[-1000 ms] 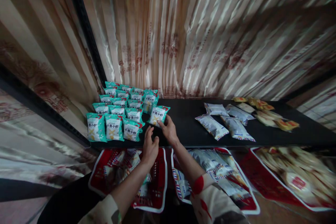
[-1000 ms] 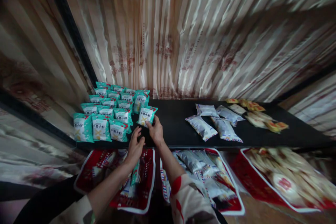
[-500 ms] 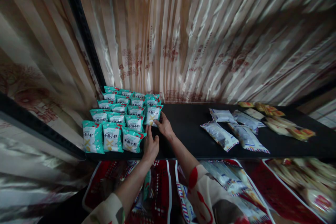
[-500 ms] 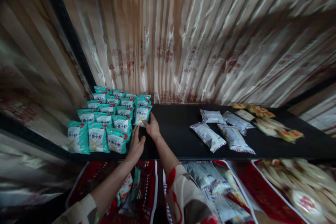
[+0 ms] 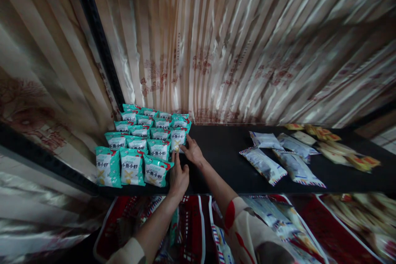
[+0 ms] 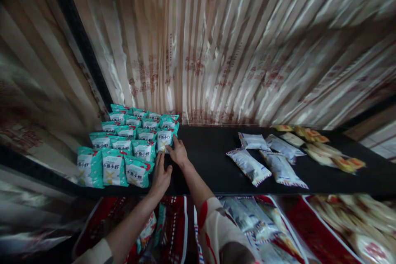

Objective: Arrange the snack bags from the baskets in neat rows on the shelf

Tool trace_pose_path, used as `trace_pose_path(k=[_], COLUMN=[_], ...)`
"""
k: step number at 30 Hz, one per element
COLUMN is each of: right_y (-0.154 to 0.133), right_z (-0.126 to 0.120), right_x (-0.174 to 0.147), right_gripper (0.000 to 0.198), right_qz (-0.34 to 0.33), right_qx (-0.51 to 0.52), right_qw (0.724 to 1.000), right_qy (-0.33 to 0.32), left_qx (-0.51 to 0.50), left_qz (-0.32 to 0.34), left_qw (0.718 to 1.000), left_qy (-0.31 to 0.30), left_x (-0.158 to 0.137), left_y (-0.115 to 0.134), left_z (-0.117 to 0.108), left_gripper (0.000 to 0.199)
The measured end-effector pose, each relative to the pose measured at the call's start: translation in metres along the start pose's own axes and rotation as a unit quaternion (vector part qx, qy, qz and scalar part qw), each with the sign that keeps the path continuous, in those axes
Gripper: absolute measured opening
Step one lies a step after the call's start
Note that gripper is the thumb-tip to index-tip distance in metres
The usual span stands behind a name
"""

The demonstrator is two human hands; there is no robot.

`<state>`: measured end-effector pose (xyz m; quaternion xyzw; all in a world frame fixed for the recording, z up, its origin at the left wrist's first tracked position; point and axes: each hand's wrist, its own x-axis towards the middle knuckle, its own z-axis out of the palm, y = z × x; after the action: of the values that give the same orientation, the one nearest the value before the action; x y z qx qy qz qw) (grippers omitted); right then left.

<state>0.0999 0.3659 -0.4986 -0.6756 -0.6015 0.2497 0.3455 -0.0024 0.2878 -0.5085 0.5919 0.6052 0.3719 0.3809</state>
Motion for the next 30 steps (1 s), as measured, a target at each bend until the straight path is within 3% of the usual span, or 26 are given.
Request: trace_pose_path(k=[8,12,15,17,20,24,28,30], right_y=[0.002,-0.002,-0.007,-0.009,-0.008,-0.002,0.006,0.016], right_z=[0.006,0.002,0.0,0.002,0.014,0.044,0.075,0.086], right_x=[-0.008,-0.026,-0.059,-0.091,-0.146,-0.206,-0.234,-0.235], right_gripper=[0.062,0.064,0.05,0.042,0.035,0.027,0.022,0.03], right_qz=[0.003,0.001,0.006,0.018,0.043,0.072,0.082,0.15], right_qx=[0.031,0.086,0.161,0.215,0.246,0.192,0.113,0.087], right_qw=[0.999,0.992,0.975,0.963,0.963,0.979,0.99,0.984], right_qy=[0.02,0.087,0.155,0.164,0.105,0.004,-0.033,-0.041], left_qx=[0.02,0.004,-0.017,-0.007,0.062,0.133,0.097,0.072], left_qz=[-0.022,0.0,0.055,0.061,-0.026,-0.158,-0.202,-0.224], left_qw=[1.0,1.0,0.998,0.996,0.987,0.955,0.943,0.941], left_qy=[0.005,0.029,-0.013,-0.069,-0.145,-0.212,-0.247,-0.242], left_x=[-0.004,-0.028,-0.059,-0.083,-0.113,-0.13,-0.128,-0.126], left_y=[0.01,0.013,-0.002,-0.02,-0.054,-0.094,-0.117,-0.125], left_z=[-0.007,-0.018,-0.028,-0.035,-0.045,-0.049,-0.037,-0.029], left_gripper=[0.052,0.041,0.034,0.031,0.031,0.033,0.03,0.025])
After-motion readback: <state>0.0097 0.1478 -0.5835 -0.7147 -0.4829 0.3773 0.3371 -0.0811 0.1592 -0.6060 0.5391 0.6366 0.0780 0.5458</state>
